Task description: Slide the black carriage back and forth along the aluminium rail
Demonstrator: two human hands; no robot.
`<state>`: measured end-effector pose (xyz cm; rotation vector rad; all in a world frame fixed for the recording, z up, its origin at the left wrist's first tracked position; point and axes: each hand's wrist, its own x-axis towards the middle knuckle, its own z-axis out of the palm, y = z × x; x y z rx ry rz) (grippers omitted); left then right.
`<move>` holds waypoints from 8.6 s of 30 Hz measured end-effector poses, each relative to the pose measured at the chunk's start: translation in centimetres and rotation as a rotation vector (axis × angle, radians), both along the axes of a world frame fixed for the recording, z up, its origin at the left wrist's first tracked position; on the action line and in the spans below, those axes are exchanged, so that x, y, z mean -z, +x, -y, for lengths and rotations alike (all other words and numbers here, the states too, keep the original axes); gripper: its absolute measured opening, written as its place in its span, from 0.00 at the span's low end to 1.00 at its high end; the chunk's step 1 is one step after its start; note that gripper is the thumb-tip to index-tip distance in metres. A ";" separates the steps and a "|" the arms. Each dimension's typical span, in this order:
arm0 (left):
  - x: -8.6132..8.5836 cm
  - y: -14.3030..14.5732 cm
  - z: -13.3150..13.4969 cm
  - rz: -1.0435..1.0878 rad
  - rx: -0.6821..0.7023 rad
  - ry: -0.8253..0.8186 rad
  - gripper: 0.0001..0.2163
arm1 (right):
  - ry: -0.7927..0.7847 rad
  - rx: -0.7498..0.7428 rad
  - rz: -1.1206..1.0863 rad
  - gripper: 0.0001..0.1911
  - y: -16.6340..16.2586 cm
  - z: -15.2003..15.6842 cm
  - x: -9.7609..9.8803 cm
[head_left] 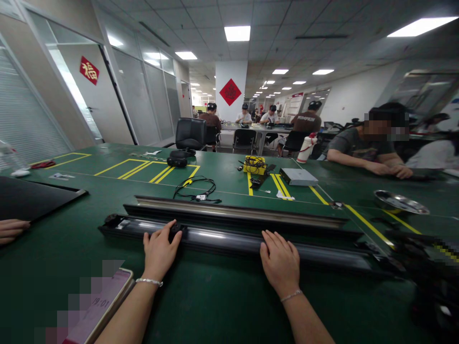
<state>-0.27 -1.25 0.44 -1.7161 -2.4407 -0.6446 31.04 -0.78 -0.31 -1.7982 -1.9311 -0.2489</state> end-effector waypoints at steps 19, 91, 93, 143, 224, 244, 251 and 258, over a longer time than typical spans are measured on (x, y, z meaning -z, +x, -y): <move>0.6 0.7 -0.2 -0.001 0.006 0.019 0.23 | 0.017 -0.021 0.024 0.21 0.3 0.0 0.0; -0.3 0.5 0.8 -0.052 0.160 -0.022 0.19 | -0.010 -0.025 0.036 0.21 0.4 0.1 -0.1; -0.3 0.4 0.9 -0.070 0.165 -0.032 0.19 | -0.015 -0.022 0.038 0.21 0.3 0.1 -0.1; -0.8 0.7 0.8 -0.160 0.207 -0.152 0.24 | -0.106 0.003 0.037 0.23 0.0 0.2 -0.4; 0.4 2.1 0.5 -0.175 0.489 -0.019 0.25 | -0.168 0.005 0.052 0.25 -0.7 0.7 -1.0; 0.4 2.6 0.4 -0.174 0.468 -0.036 0.23 | -0.195 -0.025 0.036 0.24 -0.9 0.9 -1.0; 0.4 2.7 0.4 -0.175 0.471 -0.024 0.24 | -0.197 -0.020 0.032 0.24 -1.0 1.0 -1.2; 0.4 2.9 0.4 -0.176 0.455 -0.036 0.24 | -0.204 -0.014 0.023 0.24 -1.0 0.9 -1.0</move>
